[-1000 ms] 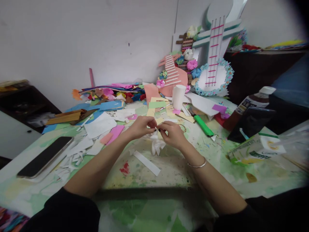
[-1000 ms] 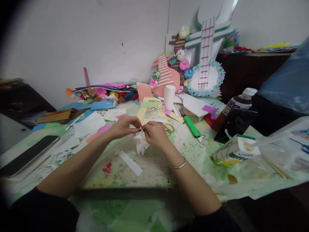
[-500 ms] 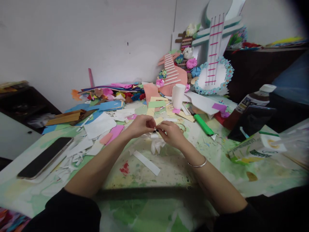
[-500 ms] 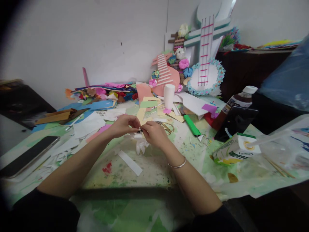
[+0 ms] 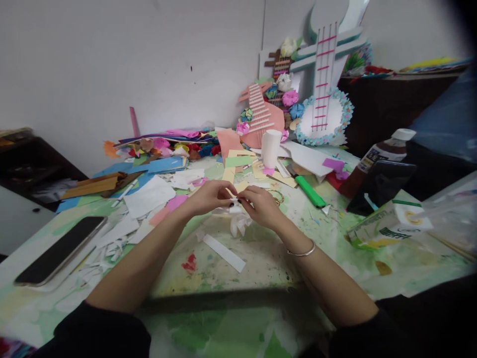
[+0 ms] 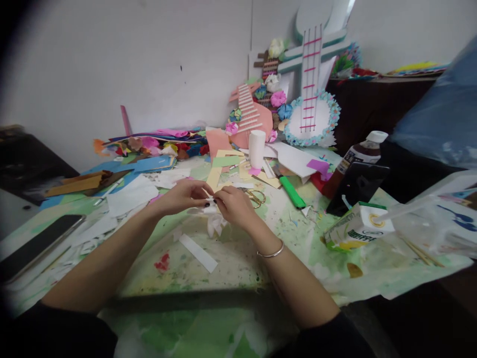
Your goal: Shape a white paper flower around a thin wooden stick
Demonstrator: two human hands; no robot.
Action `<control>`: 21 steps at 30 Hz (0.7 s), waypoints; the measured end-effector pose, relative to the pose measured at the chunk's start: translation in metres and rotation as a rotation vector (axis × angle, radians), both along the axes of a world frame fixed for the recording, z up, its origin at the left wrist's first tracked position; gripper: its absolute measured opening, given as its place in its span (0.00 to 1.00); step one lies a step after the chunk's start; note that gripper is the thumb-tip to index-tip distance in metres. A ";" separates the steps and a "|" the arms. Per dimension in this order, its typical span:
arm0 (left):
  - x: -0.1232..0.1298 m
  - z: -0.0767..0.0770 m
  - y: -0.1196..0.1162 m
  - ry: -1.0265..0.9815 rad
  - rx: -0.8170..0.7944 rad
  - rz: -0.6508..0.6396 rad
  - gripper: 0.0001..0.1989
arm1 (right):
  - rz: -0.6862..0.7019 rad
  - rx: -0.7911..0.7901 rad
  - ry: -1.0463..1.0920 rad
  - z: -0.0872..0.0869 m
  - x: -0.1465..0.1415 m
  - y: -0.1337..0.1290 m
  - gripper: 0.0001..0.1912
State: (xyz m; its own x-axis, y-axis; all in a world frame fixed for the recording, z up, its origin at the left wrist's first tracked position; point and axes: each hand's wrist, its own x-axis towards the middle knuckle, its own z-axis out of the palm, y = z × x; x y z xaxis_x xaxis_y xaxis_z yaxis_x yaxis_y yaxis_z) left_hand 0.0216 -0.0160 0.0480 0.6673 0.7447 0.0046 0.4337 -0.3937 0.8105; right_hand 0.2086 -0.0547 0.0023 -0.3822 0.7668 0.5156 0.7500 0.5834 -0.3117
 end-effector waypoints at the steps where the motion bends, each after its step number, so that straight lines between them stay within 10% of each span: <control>1: 0.001 0.000 0.000 0.012 0.025 0.009 0.11 | 0.002 0.004 -0.005 0.000 0.000 0.000 0.11; 21: -0.003 -0.003 0.010 -0.030 -0.047 -0.060 0.12 | 0.007 -0.055 0.080 -0.007 0.001 0.004 0.07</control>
State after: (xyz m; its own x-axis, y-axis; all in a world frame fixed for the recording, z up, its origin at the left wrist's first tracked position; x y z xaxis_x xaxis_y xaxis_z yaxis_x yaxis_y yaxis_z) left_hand 0.0189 -0.0055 0.0450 0.7109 0.7032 -0.0090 0.3861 -0.3796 0.8408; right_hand 0.2098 -0.0502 -0.0042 -0.3472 0.7925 0.5014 0.7175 0.5688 -0.4021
